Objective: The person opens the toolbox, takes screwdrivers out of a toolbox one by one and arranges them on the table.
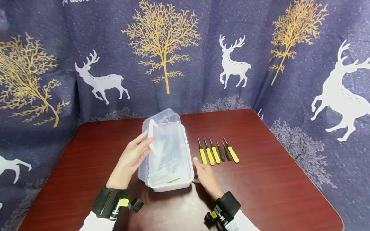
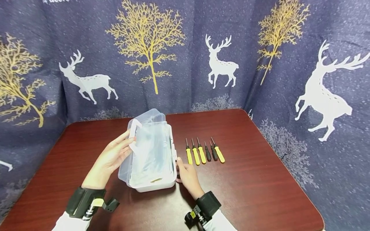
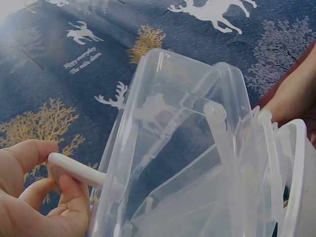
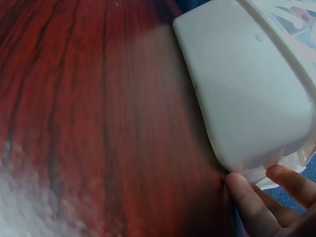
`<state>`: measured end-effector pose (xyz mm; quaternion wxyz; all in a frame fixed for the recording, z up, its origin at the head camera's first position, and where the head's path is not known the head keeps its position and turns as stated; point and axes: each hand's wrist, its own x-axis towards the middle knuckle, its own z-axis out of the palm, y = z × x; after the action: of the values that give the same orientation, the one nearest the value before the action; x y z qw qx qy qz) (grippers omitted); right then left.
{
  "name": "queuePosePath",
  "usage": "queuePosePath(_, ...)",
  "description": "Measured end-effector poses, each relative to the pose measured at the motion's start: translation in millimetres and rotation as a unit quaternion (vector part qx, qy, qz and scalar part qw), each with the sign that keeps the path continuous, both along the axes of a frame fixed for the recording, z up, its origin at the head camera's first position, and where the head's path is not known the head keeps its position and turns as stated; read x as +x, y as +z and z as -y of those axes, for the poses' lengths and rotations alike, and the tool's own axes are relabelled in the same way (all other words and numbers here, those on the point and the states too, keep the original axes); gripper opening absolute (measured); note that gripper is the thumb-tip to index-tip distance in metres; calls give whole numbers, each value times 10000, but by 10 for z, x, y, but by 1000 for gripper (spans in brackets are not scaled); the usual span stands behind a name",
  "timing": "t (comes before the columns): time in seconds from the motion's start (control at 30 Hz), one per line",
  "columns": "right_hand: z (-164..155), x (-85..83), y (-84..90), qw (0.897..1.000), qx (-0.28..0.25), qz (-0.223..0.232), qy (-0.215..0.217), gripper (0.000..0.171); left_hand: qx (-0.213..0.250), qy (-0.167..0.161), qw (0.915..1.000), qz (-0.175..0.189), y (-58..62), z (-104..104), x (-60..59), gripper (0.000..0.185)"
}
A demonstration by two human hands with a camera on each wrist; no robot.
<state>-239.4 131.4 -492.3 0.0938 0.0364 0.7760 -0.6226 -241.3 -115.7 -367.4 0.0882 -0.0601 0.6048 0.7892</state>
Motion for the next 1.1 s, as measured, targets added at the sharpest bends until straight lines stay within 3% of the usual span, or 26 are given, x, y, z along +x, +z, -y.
queuePosePath(0.57,9,-17,28,9998,26,169,-142,71,-698,222,9973,-1,-55,-302,-74,59)
queuePosePath(0.87,3,5,37,9998,-95,134,102,71,-1289,249,9913,4,-91,-361,-61,59)
queuePosePath(1.1,14,114,258,9999,25,0,121,63,-1539,386,9873,-61,-126,-410,-80,57)
